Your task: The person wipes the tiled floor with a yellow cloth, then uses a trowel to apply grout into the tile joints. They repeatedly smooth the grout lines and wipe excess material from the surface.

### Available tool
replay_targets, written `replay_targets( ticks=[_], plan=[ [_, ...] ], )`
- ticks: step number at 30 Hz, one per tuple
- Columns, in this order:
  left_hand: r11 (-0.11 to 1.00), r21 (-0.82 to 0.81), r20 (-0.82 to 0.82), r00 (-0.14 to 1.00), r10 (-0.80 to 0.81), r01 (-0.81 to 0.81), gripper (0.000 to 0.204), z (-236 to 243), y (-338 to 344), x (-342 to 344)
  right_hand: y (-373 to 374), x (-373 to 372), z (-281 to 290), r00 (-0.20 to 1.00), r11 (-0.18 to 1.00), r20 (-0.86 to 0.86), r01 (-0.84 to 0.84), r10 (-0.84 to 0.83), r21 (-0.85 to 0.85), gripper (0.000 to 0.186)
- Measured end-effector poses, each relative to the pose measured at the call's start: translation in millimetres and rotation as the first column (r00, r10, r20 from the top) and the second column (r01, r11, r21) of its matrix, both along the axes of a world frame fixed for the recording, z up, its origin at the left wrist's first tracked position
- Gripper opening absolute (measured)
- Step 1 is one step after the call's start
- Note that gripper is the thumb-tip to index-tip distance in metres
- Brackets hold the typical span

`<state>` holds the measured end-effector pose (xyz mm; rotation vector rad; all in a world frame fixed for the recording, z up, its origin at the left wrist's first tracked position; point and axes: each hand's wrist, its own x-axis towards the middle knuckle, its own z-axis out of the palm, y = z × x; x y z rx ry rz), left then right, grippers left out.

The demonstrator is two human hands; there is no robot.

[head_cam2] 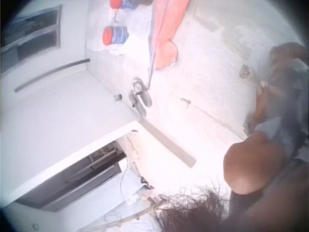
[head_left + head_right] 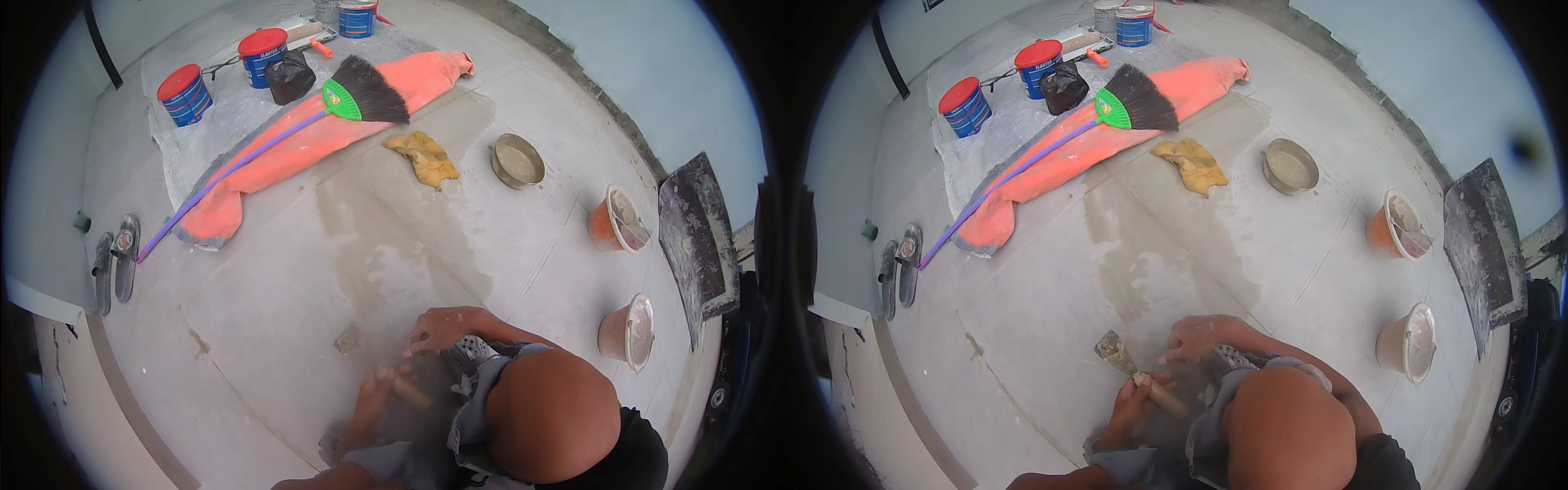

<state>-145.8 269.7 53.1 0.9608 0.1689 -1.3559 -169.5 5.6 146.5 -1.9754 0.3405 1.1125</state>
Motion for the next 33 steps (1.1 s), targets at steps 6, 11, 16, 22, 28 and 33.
replay_targets(
  ticks=[6, 11, 16, 22, 28, 33],
  plan=[
    [0.970, 0.241, 0.295, 0.949, -0.109, 0.037, 0.040, 13, 4, 24, -207, 103, -124, 0.484, 0.591, 0.853, 0.752, -0.194, -0.293, 0.049],
    [0.950, 0.246, 0.372, 0.924, 0.089, -0.190, 0.040, 45, -25, 51, -273, 136, -168, 0.469, 0.388, 0.883, 0.815, -0.007, -0.430, 0.059],
    [0.931, 0.189, 0.278, 0.926, 0.255, -0.313, 0.040, 37, -28, 51, -214, 122, -146, 0.393, 0.561, 0.837, 0.818, -0.382, -0.128, 0.041],
    [0.913, 0.210, 0.353, 0.898, 0.263, -0.350, 0.039, 15, -50, 36, -73, 84, -95, 0.438, 0.562, 0.353, 0.668, -0.827, 0.488, 0.027],
    [0.879, 0.231, 0.514, 0.820, 0.253, -0.416, 0.036, 5, -52, 27, 19, 76, -26, 0.498, 0.372, -0.102, 0.754, -0.861, 0.542, 0.024],
    [0.877, 0.175, 0.574, 0.770, 0.279, -0.447, 0.029, 8, -45, 24, 29, 68, -64, 0.581, 0.444, -0.023, 0.646, -0.813, 0.621, 0.041]
  ],
)
